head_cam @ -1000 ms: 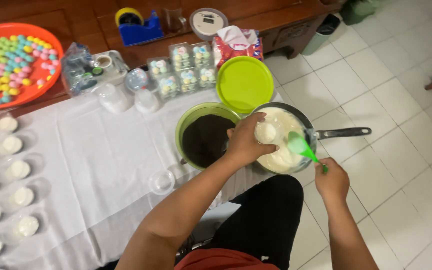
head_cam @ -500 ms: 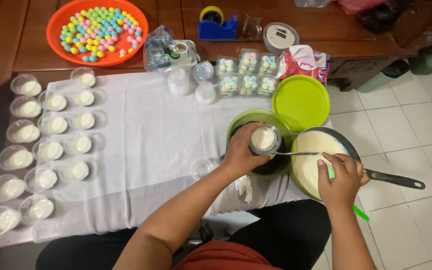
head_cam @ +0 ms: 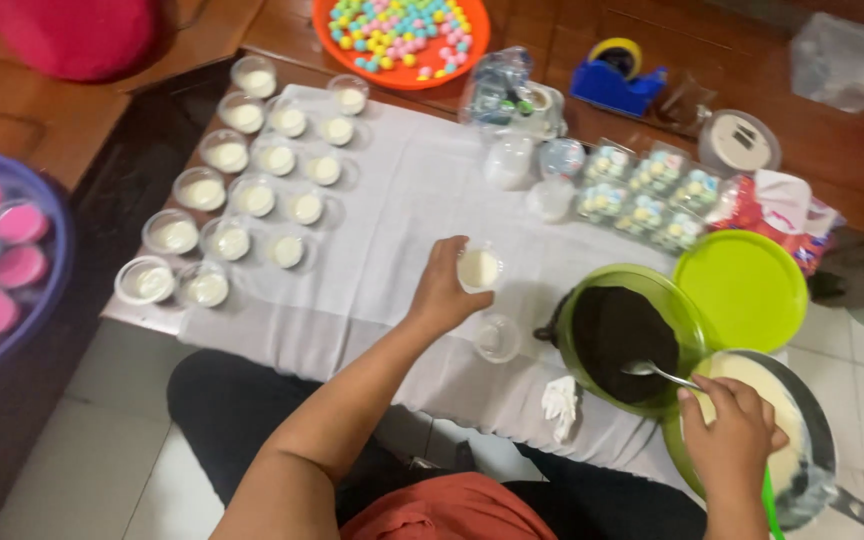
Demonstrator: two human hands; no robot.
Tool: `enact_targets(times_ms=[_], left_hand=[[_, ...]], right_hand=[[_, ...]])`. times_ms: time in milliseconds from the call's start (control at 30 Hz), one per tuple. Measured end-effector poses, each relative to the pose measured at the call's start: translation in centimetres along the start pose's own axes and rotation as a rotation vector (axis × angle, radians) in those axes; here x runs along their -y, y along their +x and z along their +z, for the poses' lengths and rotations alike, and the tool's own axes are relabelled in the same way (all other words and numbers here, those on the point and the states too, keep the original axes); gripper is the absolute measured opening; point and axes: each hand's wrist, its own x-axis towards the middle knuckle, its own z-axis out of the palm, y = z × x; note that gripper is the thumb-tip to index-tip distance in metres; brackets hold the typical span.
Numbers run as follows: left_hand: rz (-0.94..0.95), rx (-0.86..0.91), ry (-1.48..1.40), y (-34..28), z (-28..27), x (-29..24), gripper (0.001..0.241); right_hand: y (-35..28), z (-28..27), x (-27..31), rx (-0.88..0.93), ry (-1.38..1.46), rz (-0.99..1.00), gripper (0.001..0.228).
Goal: Filling small plastic cups with layers of white and dark liquid mixtures to make desserts
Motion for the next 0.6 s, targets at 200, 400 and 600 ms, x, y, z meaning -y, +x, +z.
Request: enact_targets(times_ms=[200, 400, 600], left_hand=[[-0.121, -0.306, 0.416, -4.4, -10.7, 7.0, 0.087], [-0.470, -0.481, 0.708, -9.3, -15.9, 11.6, 0.083], [-0.612, -0.446, 0.693, -9.6, -17.2, 13.4, 0.081]], right_hand=[[-0.1, 3.7, -2.9, 0.060, -0.087, -0.017, 0.030], [0.2, 4.7, -3.3, 0.007, -0.137, -0.070, 0.028], [0.8, 4.2, -3.3, -0.026, -0.220, -0.138, 0.035]])
